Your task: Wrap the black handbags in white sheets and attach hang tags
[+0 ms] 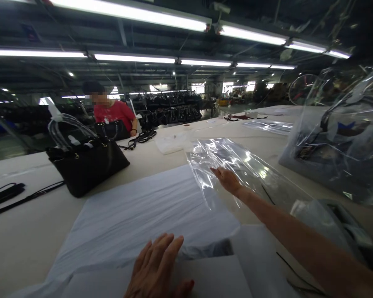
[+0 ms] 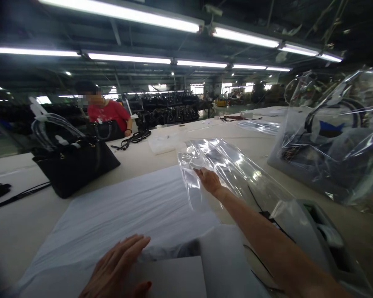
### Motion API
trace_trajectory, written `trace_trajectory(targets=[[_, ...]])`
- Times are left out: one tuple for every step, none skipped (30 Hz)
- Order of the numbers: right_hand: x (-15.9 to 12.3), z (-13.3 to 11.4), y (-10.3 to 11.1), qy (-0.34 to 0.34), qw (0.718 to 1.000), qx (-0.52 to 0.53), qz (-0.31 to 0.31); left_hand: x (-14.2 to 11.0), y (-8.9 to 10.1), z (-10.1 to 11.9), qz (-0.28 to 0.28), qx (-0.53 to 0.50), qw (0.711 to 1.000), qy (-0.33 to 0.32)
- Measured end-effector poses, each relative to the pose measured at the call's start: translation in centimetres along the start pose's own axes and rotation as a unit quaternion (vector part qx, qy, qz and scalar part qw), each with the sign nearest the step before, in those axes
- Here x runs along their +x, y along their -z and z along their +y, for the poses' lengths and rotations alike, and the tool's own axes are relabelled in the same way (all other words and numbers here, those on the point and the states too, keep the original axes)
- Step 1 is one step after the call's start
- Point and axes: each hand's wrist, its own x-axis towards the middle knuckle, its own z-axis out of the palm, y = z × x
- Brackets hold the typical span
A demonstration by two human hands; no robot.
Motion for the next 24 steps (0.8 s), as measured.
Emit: trace_trajectory(targets=[[0.3,-1.7,0.1,0.031,0.999,0.009,-0.016,0.0,0.0,0.0,0.003,-0.014,1.0,-0.003],[0.4,-3.4,0.0,0.064,0.997,0.021,-0.038,0.0,0.0,0.1,0.005,-0.027,1.0,-0.008],[0.3,-5.1,-0.1,0.099,0.992,0.036,-0.066,0.2,0.1,0.1,0.007,-0.042,0.999,-0.017],[-0.1,-6.7,-0.4,0.131,0.985,0.053,-0.096,0.4,0.2,0.1,0.011,-0.062,0.998,-0.027],[-0.7,-8.2,-0.8,0.161,0.976,0.069,-0.128,0.7,0.5,0.0,0.018,-0.085,0.995,-0.038],[-1.4,-9.5,-1.3,0.192,0.966,0.08,-0.157,1.1,1.0,-0.1,0.027,-0.108,0.993,-0.047],[-2.2,-10.5,-1.9,0.227,0.953,0.085,-0.18,1.7,1.5,-0.3,0.037,-0.125,0.99,-0.053],[-3.1,-11.4,-2.5,0.266,0.94,0.085,-0.199,2.3,2.2,-0.6,0.04,-0.129,0.989,-0.055],[-3.9,-12.1,-3.2,0.303,0.925,0.083,-0.211,3.0,2.9,-1.1,0.037,-0.118,0.991,-0.053],[-4.7,-12.6,-3.8,0.336,0.912,0.08,-0.222,3.7,3.6,-1.7,0.028,-0.091,0.994,-0.046],[-5.4,-13.0,-4.3,0.359,0.9,0.079,-0.232,4.5,4.2,-2.4,0.013,-0.055,0.998,-0.035],[-6.0,-13.4,-4.8,0.371,0.893,0.08,-0.244,5.3,4.7,-3.2,-0.008,-0.021,0.999,-0.023],[-6.4,-13.7,-5.1,0.372,0.889,0.08,-0.254,6.1,5.1,-4.0,-0.039,0.006,0.999,-0.012],[-6.7,-14.0,-5.4,0.365,0.891,0.075,-0.258,6.8,5.2,-4.8,-0.079,0.024,0.997,-0.005],[-6.8,-14.2,-5.5,0.349,0.9,0.065,-0.255,7.5,5.1,-5.5,-0.123,0.033,0.992,-0.002],[-6.8,-14.2,-5.4,0.324,0.911,0.054,-0.25,8.1,5.0,-6.2,-0.166,0.037,0.985,-0.005],[-6.7,-14.2,-5.3,0.293,0.922,0.046,-0.248,8.5,4.8,-6.8,-0.199,0.039,0.979,-0.012],[-6.6,-13.9,-5.1,0.262,0.931,0.043,-0.252,8.9,4.5,-7.4,-0.218,0.042,0.975,-0.018],[-6.4,-13.5,-4.7,0.236,0.934,0.046,-0.263,9.1,4.3,-7.9,-0.224,0.046,0.973,-0.02],[-6.2,-13.0,-4.4,0.217,0.933,0.056,-0.282,9.3,4.2,-8.4,-0.223,0.052,0.973,-0.016],[-6.1,-12.3,-4.0,0.203,0.928,0.07,-0.306,9.3,4.1,-8.9,-0.223,0.058,0.973,-0.007],[-6.0,-11.6,-3.6,0.19,0.92,0.082,-0.332,9.3,4.1,-9.4,-0.227,0.064,0.972,0.006],[-6.0,-10.9,-3.2,0.176,0.914,0.09,-0.355,9.3,4.1,-9.9,-0.234,0.068,0.969,0.024],[-6.0,-10.3,-2.9,0.158,0.911,0.09,-0.37,9.2,4.1,-10.3,-0.243,0.069,0.967,0.046]])
